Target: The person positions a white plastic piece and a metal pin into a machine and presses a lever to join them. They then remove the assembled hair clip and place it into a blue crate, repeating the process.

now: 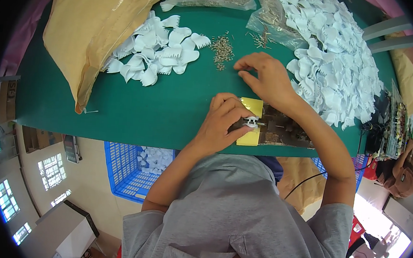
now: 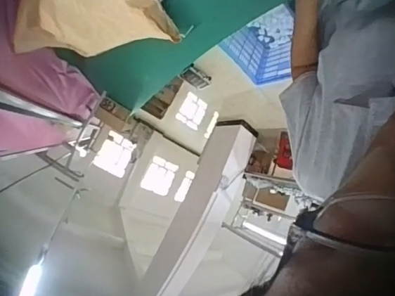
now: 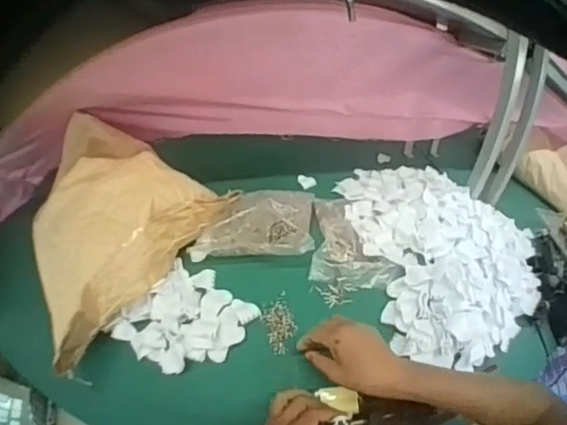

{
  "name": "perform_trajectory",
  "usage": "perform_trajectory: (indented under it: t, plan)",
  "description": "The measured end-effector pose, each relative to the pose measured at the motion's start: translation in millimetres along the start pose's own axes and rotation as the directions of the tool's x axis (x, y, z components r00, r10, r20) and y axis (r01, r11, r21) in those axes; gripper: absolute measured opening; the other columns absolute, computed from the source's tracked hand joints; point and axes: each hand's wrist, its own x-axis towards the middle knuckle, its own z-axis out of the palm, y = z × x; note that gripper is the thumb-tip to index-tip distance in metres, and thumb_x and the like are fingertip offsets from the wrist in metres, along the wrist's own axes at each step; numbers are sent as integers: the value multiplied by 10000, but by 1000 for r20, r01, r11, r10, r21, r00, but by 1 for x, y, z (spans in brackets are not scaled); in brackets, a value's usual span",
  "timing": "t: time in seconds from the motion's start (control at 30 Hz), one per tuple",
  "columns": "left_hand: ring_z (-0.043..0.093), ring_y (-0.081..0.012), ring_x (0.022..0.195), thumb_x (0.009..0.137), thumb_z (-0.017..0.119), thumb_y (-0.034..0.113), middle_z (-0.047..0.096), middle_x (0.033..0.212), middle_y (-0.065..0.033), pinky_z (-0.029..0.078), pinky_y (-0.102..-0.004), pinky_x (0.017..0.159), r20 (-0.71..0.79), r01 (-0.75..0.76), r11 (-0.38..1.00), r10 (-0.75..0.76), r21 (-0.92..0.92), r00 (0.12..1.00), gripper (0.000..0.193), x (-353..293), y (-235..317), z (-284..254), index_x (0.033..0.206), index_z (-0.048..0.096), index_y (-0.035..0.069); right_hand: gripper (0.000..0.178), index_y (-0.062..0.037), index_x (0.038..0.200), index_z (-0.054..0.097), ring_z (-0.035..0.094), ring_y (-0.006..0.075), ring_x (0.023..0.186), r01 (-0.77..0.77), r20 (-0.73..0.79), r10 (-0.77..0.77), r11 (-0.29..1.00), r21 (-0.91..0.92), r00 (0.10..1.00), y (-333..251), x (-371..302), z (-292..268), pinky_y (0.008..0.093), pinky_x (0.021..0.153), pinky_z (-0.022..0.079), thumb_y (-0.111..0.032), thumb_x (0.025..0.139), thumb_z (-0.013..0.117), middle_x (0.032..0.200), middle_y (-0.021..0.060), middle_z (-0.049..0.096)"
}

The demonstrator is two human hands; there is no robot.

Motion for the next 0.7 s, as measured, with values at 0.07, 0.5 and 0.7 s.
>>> perform_trajectory:
  t: [0.07,0.5,0.7]
  plan:
    - [535,-305,1163,809,854,137,667,1077,-52,456,-414,997,-5,3,1000,-3,6,1000,302,-1,1,0,1078,731,79,121,-70,994,766,673,303,972,19,0,-19,1000,-13,1000,2,12,15,437,830,550,-111,889,722,957,85,738]
    - [534,-295,1167,816,851,138,667,1068,-46,454,-408,1000,-15,9,1000,-9,-20,1000,290,-1,0,0,1078,739,88,155,-42,1005,717,664,268,899,326,35,-330,902,-282,943,11,15,17,392,761,544,-112,874,762,940,83,663]
    - [534,-297,1166,815,854,150,664,1062,-48,455,-410,993,-13,-8,1000,8,-7,1000,287,1,0,-2,1070,740,86,89,-7,1004,705,694,171,852,6,96,-18,992,123,995,4,-11,-14,309,757,551,-66,939,721,954,71,692]
